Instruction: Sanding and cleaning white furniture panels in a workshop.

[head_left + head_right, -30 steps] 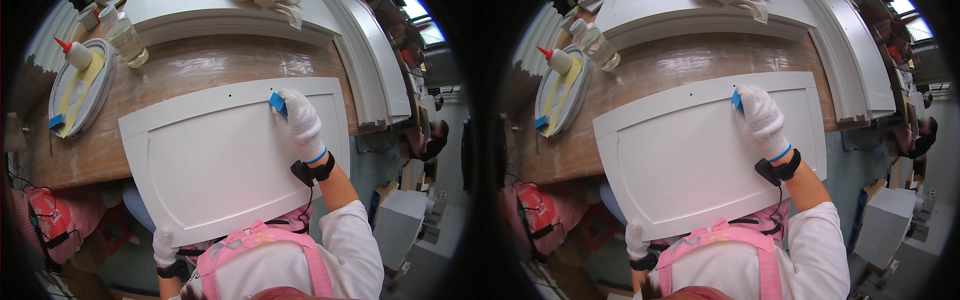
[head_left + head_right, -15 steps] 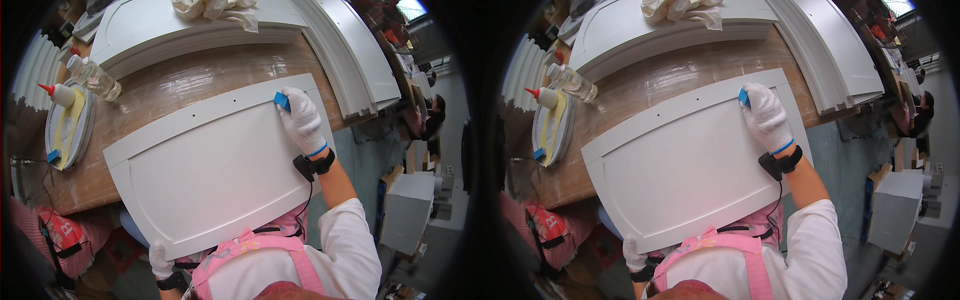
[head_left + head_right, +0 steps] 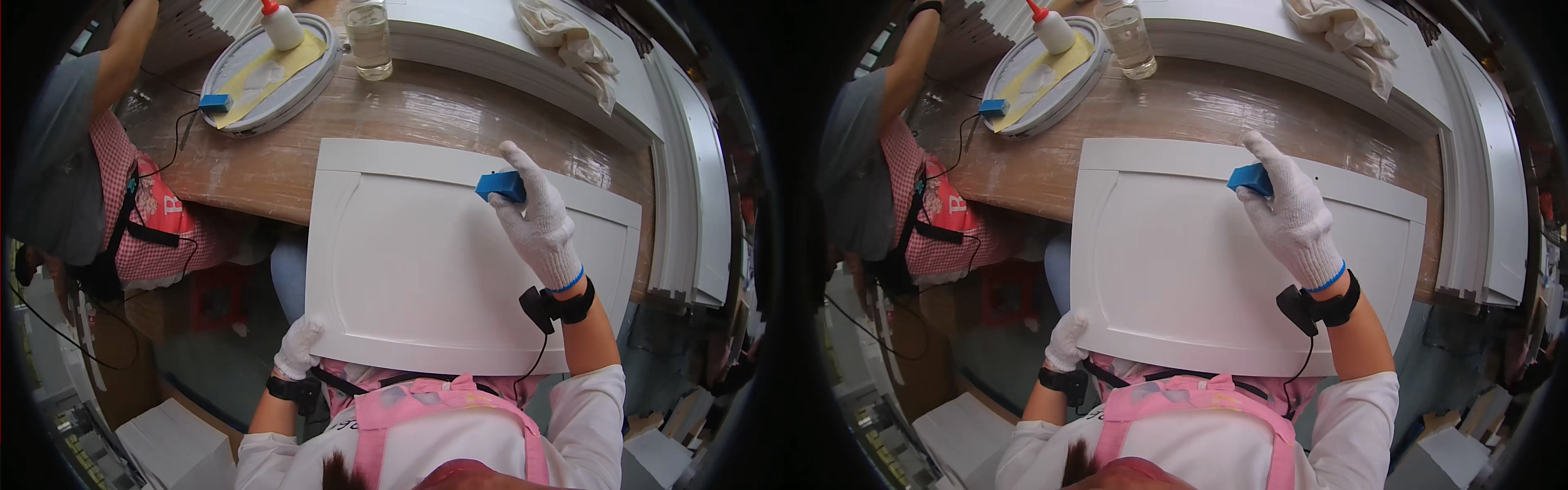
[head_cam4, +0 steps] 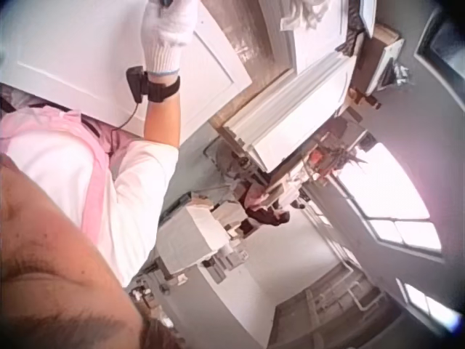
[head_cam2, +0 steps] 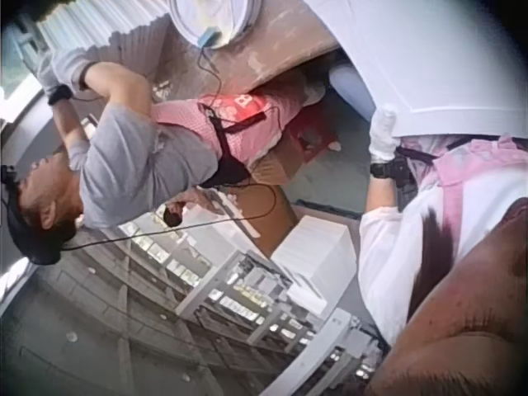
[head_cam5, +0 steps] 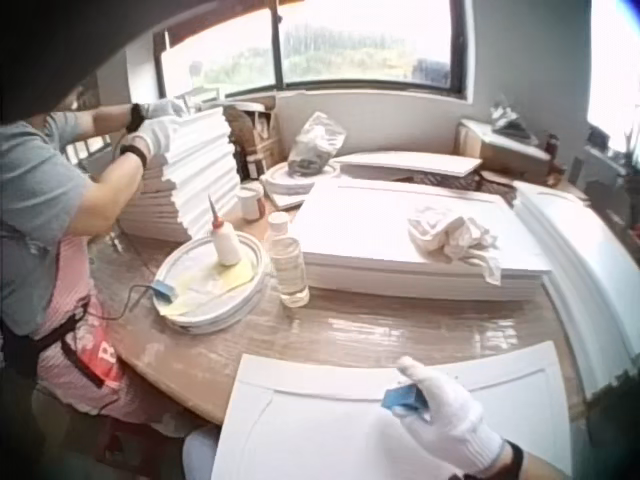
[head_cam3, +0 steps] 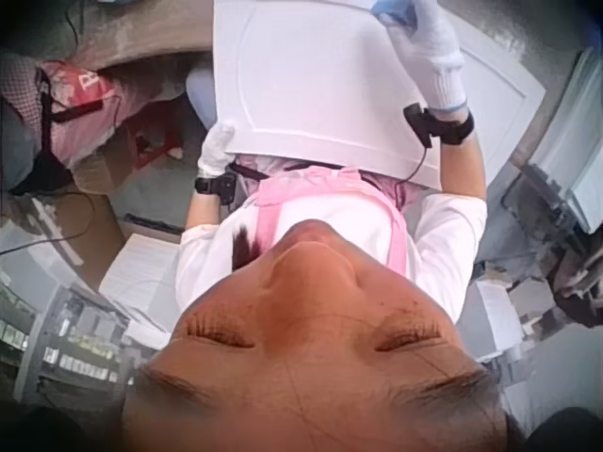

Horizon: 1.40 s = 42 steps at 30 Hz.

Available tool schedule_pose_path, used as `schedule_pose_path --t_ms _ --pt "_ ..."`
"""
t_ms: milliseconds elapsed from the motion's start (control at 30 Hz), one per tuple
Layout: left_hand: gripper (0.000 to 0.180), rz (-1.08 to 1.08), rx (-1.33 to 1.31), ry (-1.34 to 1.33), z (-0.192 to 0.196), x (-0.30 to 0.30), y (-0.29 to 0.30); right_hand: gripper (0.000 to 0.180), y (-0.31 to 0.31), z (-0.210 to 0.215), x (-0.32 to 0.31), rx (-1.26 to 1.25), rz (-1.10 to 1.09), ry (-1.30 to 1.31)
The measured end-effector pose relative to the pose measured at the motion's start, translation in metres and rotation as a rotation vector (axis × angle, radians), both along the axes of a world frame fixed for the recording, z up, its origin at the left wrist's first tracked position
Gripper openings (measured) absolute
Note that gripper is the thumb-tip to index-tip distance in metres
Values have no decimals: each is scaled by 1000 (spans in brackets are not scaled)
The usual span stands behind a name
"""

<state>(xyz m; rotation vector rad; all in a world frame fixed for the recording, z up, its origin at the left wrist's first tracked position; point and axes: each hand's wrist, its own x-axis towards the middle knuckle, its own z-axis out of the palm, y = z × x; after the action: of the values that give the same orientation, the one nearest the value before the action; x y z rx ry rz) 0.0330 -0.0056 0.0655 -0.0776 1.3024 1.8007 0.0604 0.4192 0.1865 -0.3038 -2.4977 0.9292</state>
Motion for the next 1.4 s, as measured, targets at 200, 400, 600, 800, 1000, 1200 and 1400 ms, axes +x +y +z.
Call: schedule_pose_path --t_ms 200,400,600,800,1000,1200,1400 --pt "30 -34 33 132 -54 12 -27 38 -39 30 -83 -68 310 40" --pt "48 -198 -148 436 -53 10 -22 28 -90 17 -205 186 428 111" --pt "59 -258 -9 291 7 -13 4 31 -98 -22 -281 358 499 140" --pt "61 -306 -37 221 3 -20 0 28 -99 -21 -290 473 481 15" --pt "61 -184 67 -44 -8 -24 0 21 -83 7 -247 521 424 186" --pt "58 -211 17 64 4 -22 -2 27 60 55 -176 534 -40 489" --pt "48 -184 -88 223 -11 -17 0 66 259 46 -159 468 -912 -214"
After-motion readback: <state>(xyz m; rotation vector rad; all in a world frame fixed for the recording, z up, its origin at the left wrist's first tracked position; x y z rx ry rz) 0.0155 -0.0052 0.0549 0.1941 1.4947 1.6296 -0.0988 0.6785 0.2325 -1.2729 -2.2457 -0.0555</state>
